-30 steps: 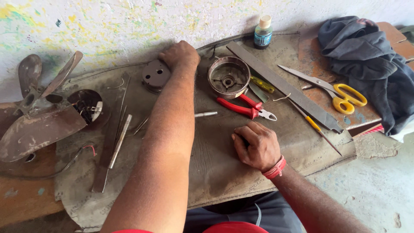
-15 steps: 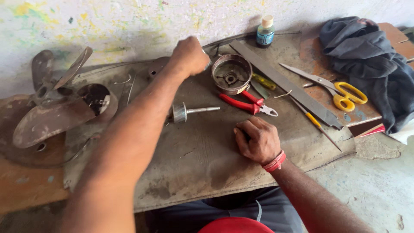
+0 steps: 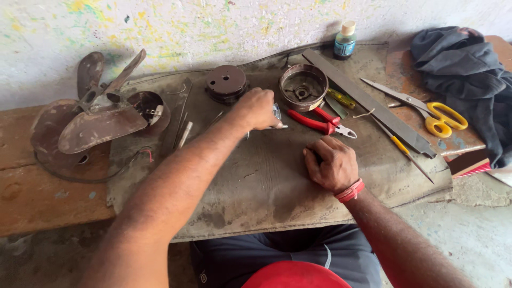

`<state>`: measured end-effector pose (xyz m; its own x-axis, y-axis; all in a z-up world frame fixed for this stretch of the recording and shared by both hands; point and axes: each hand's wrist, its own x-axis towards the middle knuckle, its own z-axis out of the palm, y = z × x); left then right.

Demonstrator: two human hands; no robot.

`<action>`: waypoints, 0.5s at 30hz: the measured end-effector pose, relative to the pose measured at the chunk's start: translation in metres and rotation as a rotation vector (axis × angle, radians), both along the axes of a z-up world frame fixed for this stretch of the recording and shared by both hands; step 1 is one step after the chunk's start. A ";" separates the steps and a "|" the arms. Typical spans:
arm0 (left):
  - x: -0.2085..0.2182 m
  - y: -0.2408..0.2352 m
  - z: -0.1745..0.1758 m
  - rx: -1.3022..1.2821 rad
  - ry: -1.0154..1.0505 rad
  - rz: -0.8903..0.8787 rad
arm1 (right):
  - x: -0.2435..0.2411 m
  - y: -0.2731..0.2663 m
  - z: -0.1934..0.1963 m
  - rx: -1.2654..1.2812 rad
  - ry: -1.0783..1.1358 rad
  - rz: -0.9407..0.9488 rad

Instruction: The person uses pliers to adjust and secure wires on a cylindrical motor stator, then handles the rotor and other components on a workbench. The person places the stator into a metal housing and continues to manipulate the rotor and shaft parts.

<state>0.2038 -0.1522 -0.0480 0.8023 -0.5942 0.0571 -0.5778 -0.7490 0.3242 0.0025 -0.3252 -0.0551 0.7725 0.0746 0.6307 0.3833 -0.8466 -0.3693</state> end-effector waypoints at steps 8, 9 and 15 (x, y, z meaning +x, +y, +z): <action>-0.002 -0.010 0.002 0.074 -0.043 0.076 | -0.001 -0.001 -0.002 0.023 -0.030 0.019; -0.008 -0.012 0.001 0.021 -0.199 0.077 | 0.000 -0.001 -0.003 0.023 -0.025 0.007; -0.080 -0.009 0.004 -0.638 -0.083 -0.100 | -0.001 -0.003 0.000 0.059 0.033 0.013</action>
<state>0.1238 -0.1609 -0.0443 0.7223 -0.4945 0.4834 -0.6773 -0.3651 0.6387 0.0011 -0.3286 -0.0553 0.7919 0.0483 0.6087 0.3812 -0.8179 -0.4310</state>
